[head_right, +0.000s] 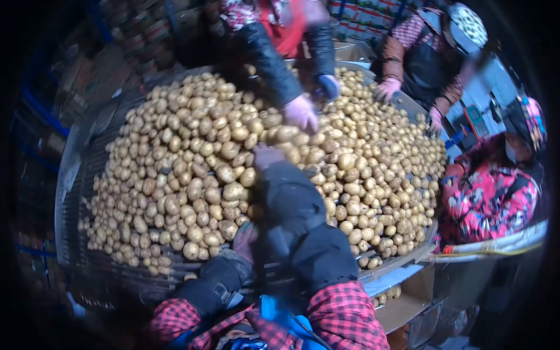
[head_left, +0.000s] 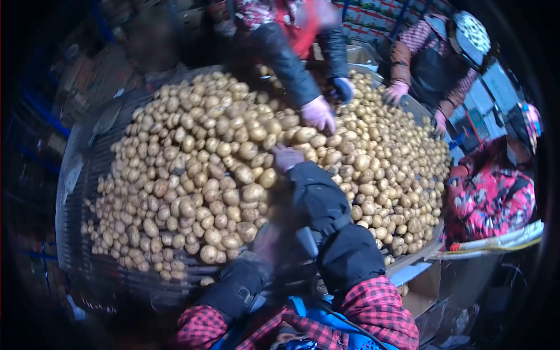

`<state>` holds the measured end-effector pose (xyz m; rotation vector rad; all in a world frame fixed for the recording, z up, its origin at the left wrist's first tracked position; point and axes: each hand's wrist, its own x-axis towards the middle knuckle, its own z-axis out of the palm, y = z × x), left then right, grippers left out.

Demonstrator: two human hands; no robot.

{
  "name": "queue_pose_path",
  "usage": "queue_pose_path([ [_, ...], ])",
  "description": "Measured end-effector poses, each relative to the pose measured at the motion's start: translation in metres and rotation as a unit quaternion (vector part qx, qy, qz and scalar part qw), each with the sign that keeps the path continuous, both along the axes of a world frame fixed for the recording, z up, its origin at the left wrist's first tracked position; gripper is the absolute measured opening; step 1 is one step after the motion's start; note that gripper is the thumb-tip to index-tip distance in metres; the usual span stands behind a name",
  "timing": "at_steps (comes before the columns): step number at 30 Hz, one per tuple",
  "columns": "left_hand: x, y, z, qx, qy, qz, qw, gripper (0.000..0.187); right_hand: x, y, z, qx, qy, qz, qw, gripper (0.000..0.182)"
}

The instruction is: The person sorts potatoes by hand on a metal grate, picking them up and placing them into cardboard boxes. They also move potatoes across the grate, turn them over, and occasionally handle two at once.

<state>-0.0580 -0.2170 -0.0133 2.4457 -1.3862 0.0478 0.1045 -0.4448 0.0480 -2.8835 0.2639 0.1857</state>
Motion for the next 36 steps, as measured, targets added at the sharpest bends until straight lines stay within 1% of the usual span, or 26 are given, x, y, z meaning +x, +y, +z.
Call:
queue_pose_path([
  [1, 0.001, -0.003, 0.003, 0.002, 0.012, -0.005, 1.000, 0.051, 0.008, 0.000, 0.001, -0.018, 0.022, 0.008, 1.000, 0.047],
  [2, 0.003, -0.005, 0.007, 0.007, 0.014, -0.013, 1.000, 0.051, 0.012, 0.002, 0.014, 0.017, 0.054, -0.001, 0.998, 0.048],
  [4, 0.006, -0.009, 0.011, 0.016, 0.011, -0.022, 1.000, 0.051, 0.022, -0.001, 0.020, 0.029, 0.060, 0.021, 0.998, 0.047],
  [12, 0.009, -0.005, 0.011, 0.027, -0.008, -0.032, 0.999, 0.051, 0.020, -0.002, 0.025, 0.015, 0.118, 0.047, 0.992, 0.046],
  [17, 0.005, 0.004, 0.012, 0.048, -0.022, -0.041, 0.998, 0.051, 0.000, -0.003, 0.040, 0.003, 0.134, 0.060, 0.989, 0.045],
  [20, 0.003, 0.010, 0.011, 0.057, -0.063, -0.049, 0.995, 0.051, -0.030, -0.007, 0.055, 0.000, 0.144, 0.068, 0.987, 0.045],
  [21, 0.002, 0.007, 0.010, 0.016, -0.096, -0.048, 0.994, 0.054, -0.042, -0.007, 0.057, -0.004, 0.145, 0.066, 0.987, 0.045],
  [22, 0.001, 0.006, 0.010, 0.012, -0.040, -0.036, 0.998, 0.057, -0.064, -0.006, 0.058, 0.081, 0.004, -0.006, 0.997, 0.042],
  [23, -0.001, 0.005, 0.013, 0.011, 0.018, -0.026, 0.999, 0.059, -0.088, -0.005, 0.055, 0.165, -0.136, -0.078, 0.974, 0.040],
  [24, -0.002, 0.005, 0.013, 0.012, 0.020, -0.029, 0.999, 0.059, -0.109, -0.007, 0.053, 0.275, -0.153, -0.101, 0.944, 0.040],
  [25, -0.001, 0.004, 0.012, 0.006, 0.010, -0.029, 1.000, 0.062, -0.131, -0.009, 0.052, 0.382, -0.172, -0.122, 0.900, 0.040],
  [26, 0.000, 0.003, 0.011, 0.000, -0.001, -0.030, 1.000, 0.064, -0.153, -0.010, 0.041, 0.501, -0.186, -0.109, 0.838, 0.041],
  [27, 0.000, 0.004, 0.010, 0.001, -0.001, -0.034, 0.999, 0.064, -0.177, -0.009, 0.029, 0.611, -0.196, -0.094, 0.761, 0.042],
  [28, 0.001, 0.005, 0.009, 0.010, -0.007, -0.030, 0.999, 0.066, -0.205, 0.002, 0.043, 0.767, -0.169, -0.160, 0.598, 0.044],
  [29, 0.001, 0.004, 0.009, 0.020, -0.013, -0.027, 0.999, 0.067, -0.230, 0.009, 0.061, 0.880, -0.134, -0.218, 0.401, 0.047],
  [30, -0.001, 0.001, 0.018, 0.022, -0.022, -0.021, 0.999, 0.066, -0.249, 0.004, 0.053, 0.907, -0.156, -0.172, 0.352, 0.050],
  [31, -0.002, 0.000, 0.027, 0.008, -0.020, -0.027, 0.999, 0.065, -0.259, 0.004, 0.040, 0.933, -0.182, -0.149, 0.274, 0.052],
  [33, -0.003, -0.003, 0.026, -0.040, -0.028, -0.027, 0.998, 0.063, -0.282, 0.006, 0.047, 0.912, -0.237, -0.206, 0.265, 0.049],
  [34, -0.003, -0.002, 0.029, -0.041, -0.021, -0.033, 0.998, 0.063, -0.290, 0.004, 0.036, 0.941, -0.235, -0.189, 0.155, 0.046],
  [35, -0.001, -0.002, 0.027, -0.039, -0.022, -0.042, 0.998, 0.062, -0.299, 0.001, 0.035, 0.934, -0.239, -0.225, 0.142, 0.044],
  [36, -0.002, -0.001, 0.027, -0.034, -0.029, -0.042, 0.998, 0.062, -0.305, 0.010, 0.047, 0.859, -0.308, -0.236, 0.334, 0.045],
])
